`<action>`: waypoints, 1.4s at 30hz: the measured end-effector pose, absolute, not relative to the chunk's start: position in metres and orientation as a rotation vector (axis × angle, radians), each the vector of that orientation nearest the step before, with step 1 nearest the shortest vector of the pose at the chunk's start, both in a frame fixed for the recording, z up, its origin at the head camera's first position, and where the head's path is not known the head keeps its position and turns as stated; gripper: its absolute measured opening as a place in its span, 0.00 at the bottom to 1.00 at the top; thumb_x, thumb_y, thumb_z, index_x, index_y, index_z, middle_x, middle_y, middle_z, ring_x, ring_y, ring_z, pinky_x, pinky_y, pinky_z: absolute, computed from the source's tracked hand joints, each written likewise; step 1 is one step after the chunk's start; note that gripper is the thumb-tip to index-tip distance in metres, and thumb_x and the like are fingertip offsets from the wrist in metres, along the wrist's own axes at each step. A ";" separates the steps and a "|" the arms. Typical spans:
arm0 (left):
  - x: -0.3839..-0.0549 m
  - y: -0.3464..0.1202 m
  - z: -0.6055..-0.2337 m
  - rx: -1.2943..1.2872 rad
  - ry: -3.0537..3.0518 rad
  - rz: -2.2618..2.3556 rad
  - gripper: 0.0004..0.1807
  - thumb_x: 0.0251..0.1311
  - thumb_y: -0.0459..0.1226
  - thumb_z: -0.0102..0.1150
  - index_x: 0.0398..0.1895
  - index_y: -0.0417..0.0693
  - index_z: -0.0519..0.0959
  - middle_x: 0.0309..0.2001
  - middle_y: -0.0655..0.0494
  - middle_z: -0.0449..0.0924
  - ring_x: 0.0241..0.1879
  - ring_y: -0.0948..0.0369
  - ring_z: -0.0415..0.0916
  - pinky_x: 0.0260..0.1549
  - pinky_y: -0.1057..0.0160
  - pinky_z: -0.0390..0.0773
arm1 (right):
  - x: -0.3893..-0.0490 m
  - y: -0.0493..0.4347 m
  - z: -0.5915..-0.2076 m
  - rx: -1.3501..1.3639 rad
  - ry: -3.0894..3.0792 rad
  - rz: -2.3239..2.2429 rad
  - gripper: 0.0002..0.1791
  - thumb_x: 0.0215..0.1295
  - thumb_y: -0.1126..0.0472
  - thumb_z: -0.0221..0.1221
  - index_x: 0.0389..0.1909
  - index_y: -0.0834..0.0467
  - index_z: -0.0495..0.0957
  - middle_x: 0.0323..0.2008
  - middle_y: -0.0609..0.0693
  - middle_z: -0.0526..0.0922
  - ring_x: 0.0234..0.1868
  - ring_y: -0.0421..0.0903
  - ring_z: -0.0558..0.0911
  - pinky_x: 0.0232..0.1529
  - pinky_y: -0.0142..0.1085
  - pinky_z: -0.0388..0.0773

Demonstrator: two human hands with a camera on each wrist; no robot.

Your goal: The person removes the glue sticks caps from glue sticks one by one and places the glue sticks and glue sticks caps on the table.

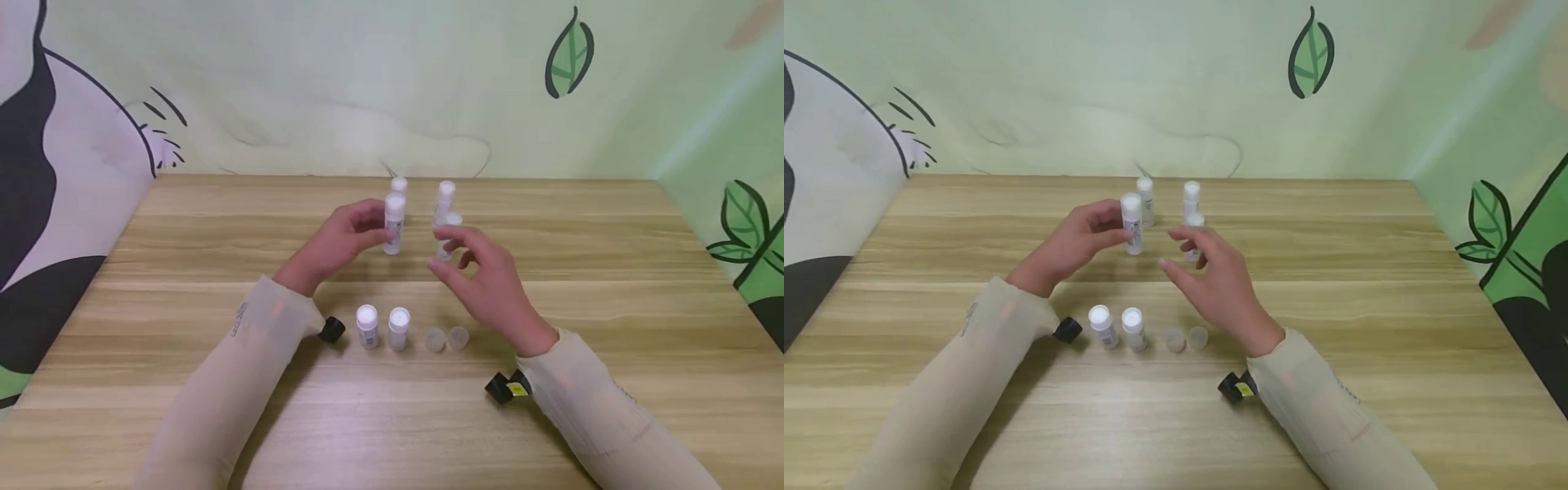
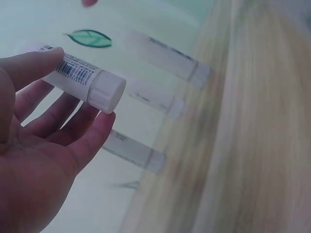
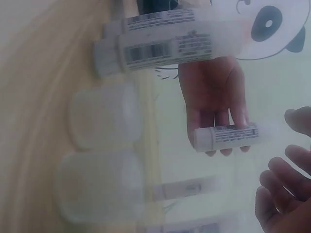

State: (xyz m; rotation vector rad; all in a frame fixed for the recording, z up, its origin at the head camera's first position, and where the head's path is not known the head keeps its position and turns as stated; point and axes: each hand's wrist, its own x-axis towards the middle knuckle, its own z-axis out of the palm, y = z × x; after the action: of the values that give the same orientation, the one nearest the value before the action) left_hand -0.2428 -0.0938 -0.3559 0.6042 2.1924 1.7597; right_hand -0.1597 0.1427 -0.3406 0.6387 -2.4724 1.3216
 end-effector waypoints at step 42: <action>-0.190 -0.077 -0.323 0.923 2.112 1.753 0.19 0.64 0.35 0.60 0.59 0.48 0.75 0.54 0.55 0.80 0.51 0.58 0.79 0.51 0.57 0.81 | -0.158 0.112 -0.305 0.629 -2.194 1.537 0.16 0.56 0.66 0.69 0.46 0.62 0.81 0.37 0.54 0.81 0.40 0.50 0.77 0.35 0.29 0.73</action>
State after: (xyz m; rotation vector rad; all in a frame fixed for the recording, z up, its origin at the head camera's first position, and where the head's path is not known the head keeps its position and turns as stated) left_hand -0.1902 -0.0772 -0.3229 0.9229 2.1119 1.7530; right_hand -0.1581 0.1115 -0.3055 0.6290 -2.1944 1.5367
